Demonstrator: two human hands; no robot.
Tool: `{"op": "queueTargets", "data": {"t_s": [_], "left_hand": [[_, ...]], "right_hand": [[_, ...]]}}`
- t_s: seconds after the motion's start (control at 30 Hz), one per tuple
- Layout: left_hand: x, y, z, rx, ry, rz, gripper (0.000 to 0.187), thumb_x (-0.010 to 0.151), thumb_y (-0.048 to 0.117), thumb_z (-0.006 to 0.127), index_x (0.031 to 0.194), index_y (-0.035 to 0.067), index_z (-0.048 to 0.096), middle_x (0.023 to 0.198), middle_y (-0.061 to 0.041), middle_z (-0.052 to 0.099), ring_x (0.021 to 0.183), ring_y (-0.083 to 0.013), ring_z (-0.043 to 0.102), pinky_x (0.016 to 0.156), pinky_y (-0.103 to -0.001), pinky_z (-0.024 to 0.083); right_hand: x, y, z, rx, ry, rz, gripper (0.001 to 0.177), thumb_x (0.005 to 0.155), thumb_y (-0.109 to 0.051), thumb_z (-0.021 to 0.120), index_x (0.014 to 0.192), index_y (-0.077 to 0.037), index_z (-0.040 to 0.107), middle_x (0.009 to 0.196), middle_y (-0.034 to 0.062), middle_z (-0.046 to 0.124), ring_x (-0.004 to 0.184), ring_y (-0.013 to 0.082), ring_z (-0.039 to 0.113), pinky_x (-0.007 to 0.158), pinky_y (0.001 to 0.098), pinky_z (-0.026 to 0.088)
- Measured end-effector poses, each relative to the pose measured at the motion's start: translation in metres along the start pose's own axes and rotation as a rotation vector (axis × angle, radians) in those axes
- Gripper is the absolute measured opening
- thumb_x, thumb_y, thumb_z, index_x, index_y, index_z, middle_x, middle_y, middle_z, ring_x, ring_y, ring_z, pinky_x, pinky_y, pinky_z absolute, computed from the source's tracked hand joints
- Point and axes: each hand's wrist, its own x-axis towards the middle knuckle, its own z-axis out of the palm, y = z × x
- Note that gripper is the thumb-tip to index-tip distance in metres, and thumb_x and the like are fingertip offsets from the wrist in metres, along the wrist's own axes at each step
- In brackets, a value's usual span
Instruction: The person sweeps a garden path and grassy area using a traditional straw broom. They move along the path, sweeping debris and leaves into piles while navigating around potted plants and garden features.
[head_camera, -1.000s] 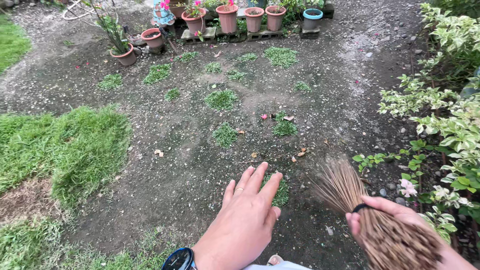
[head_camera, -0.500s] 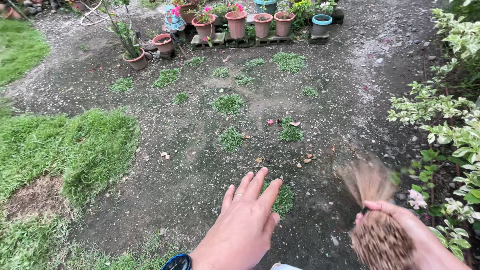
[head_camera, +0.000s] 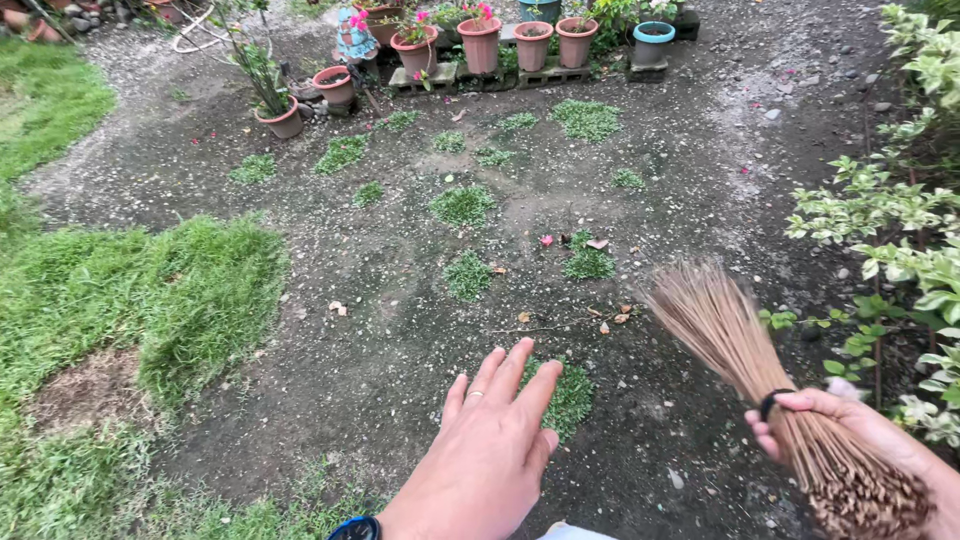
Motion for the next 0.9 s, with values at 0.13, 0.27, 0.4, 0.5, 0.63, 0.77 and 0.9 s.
{"op": "queueTargets", "data": {"t_s": [0.13, 0.27, 0.4, 0.5, 0.63, 0.77, 0.9], "left_hand": [[0.004, 0.004, 0.000, -0.012, 0.035, 0.043, 0.063, 0.099, 0.019, 0.056, 0.156, 0.008, 0.034, 0.166, -0.025, 0.018, 0.153, -0.0442, 0.011, 0.117, -0.063, 0.011], [0.004, 0.007, 0.001, -0.022, 0.100, 0.092, 0.062, 0.098, 0.018, 0.056, 0.155, 0.007, 0.036, 0.166, -0.025, 0.020, 0.152, -0.0447, 0.013, 0.117, -0.063, 0.011], [0.002, 0.008, -0.001, -0.027, 0.043, 0.027, 0.064, 0.097, 0.017, 0.054, 0.157, 0.009, 0.033, 0.168, -0.022, 0.017, 0.152, -0.0414, 0.010, 0.117, -0.061, 0.009], [0.002, 0.010, -0.005, -0.032, 0.054, 0.018, 0.063, 0.097, 0.018, 0.054, 0.157, 0.010, 0.034, 0.168, -0.022, 0.017, 0.152, -0.0411, 0.010, 0.117, -0.060, 0.010], [-0.003, 0.009, -0.008, -0.021, 0.087, 0.003, 0.064, 0.096, 0.019, 0.055, 0.156, 0.010, 0.035, 0.168, -0.022, 0.019, 0.152, -0.0411, 0.013, 0.117, -0.061, 0.011], [-0.006, 0.006, -0.007, -0.029, 0.080, -0.017, 0.064, 0.096, 0.020, 0.055, 0.156, 0.010, 0.035, 0.168, -0.022, 0.019, 0.152, -0.0410, 0.012, 0.117, -0.061, 0.010], [-0.002, 0.005, -0.009, -0.032, 0.057, -0.021, 0.064, 0.097, 0.019, 0.055, 0.156, 0.009, 0.034, 0.168, -0.023, 0.017, 0.151, -0.0419, 0.011, 0.117, -0.060, 0.010]], "right_hand": [[-0.047, 0.021, 0.026, 0.007, -0.128, 0.082, 0.045, 0.096, -0.021, 0.052, 0.125, 0.013, 0.055, 0.095, 0.0190, 0.071, 0.075, 0.0269, 0.071, 0.067, 0.0369, 0.064], [-0.071, 0.034, 0.034, 0.126, -0.490, 0.474, 0.062, 0.096, -0.037, 0.058, 0.130, 0.015, 0.055, 0.094, 0.0142, 0.067, 0.078, 0.0234, 0.072, 0.069, 0.0345, 0.066], [-0.079, 0.043, 0.049, 0.334, -0.668, 0.948, 0.054, 0.093, -0.037, 0.057, 0.125, 0.007, 0.054, 0.087, 0.0083, 0.064, 0.078, 0.0200, 0.071, 0.068, 0.0290, 0.065], [-0.077, 0.041, 0.072, 0.333, -0.429, 0.988, 0.057, 0.092, -0.037, 0.059, 0.122, 0.012, 0.054, 0.087, 0.0122, 0.064, 0.076, 0.0214, 0.069, 0.065, 0.0293, 0.063], [-0.070, 0.034, 0.111, -0.097, -0.316, 0.551, 0.044, 0.089, -0.029, 0.064, 0.108, 0.010, 0.059, 0.082, 0.0142, 0.068, 0.065, 0.0237, 0.068, 0.058, 0.0348, 0.062], [-0.085, 0.017, 0.128, -0.225, -0.249, 0.216, 0.045, 0.087, -0.029, 0.064, 0.107, 0.011, 0.063, 0.082, 0.0141, 0.071, 0.062, 0.0229, 0.069, 0.057, 0.0366, 0.062], [-0.107, 0.002, 0.144, -0.196, -0.118, 0.188, 0.039, 0.084, -0.019, 0.061, 0.110, 0.009, 0.066, 0.084, 0.0139, 0.070, 0.065, 0.0230, 0.068, 0.060, 0.0362, 0.062]]}}
